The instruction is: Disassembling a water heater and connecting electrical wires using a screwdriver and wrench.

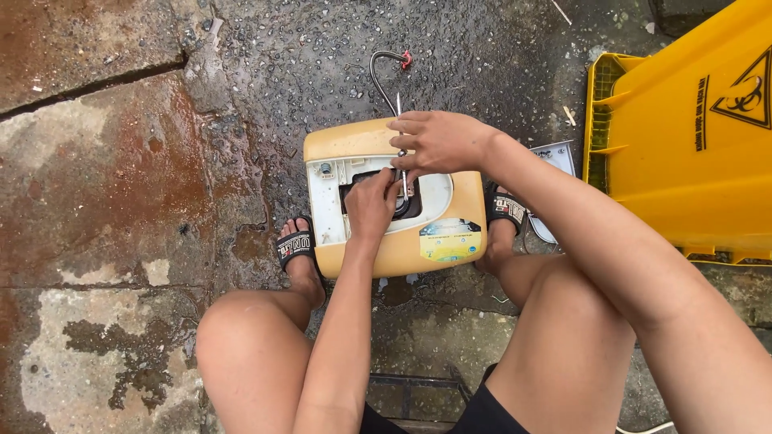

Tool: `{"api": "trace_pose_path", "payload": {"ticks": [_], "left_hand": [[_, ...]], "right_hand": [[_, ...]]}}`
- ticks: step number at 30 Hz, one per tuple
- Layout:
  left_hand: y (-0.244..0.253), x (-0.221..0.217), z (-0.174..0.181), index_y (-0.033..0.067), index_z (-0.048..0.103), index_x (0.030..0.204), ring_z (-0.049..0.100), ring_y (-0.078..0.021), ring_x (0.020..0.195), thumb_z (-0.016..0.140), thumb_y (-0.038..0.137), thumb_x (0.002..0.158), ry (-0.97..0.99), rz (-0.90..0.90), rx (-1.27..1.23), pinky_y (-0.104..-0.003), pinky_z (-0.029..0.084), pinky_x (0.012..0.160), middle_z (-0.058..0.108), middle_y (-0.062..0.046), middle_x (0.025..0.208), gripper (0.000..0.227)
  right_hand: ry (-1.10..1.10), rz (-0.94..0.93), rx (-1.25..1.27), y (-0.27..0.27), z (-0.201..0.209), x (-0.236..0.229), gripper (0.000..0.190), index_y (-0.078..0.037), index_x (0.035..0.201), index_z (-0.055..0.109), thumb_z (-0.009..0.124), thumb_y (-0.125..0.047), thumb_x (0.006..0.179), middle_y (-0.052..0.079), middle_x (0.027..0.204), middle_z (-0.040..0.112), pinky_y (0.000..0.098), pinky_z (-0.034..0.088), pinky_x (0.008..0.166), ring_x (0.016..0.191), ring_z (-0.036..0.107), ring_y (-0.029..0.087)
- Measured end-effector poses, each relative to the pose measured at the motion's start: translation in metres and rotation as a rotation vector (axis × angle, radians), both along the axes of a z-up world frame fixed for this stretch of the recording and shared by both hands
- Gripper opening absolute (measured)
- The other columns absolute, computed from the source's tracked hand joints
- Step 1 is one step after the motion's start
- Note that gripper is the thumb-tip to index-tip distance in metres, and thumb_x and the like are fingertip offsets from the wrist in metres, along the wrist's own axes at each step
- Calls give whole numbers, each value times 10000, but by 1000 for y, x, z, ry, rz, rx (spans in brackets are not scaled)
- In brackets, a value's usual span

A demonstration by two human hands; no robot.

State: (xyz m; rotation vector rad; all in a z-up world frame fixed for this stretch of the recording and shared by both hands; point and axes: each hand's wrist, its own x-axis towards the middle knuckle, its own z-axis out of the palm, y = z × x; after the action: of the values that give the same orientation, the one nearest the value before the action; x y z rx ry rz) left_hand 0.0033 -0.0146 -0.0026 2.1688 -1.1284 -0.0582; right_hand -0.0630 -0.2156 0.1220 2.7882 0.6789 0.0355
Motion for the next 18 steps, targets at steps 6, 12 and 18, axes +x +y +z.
{"api": "trace_pose_path", "payload": {"ticks": [6,12,18], "left_hand": [[-2,-6,-4,225,575,808,678,-165,761,778,303,900,-83,42,-49,-328,498,843,605,71,626,236],[-2,-8,-18,216,614,847,671,-126,854,792,281,897,-115,38,-73,-325,459,900,622,69,640,196],[1,-8,-14,223,639,895,693,-140,913,796,181,862,-118,-2,-59,-334,456,933,678,42,700,165]], "right_hand": [[-174,189,53,-19,-38,9,591,-223,937,673,384,-739,938,11,728,633,438,472,1158,898,697,201],[-185,255,-3,-21,-67,9,603,-206,858,570,326,-741,992,-17,682,509,398,581,838,755,591,208],[-185,-23,-36,2,-65,-15,548,-193,850,589,344,-641,1048,8,692,589,365,574,664,769,621,241]]}}
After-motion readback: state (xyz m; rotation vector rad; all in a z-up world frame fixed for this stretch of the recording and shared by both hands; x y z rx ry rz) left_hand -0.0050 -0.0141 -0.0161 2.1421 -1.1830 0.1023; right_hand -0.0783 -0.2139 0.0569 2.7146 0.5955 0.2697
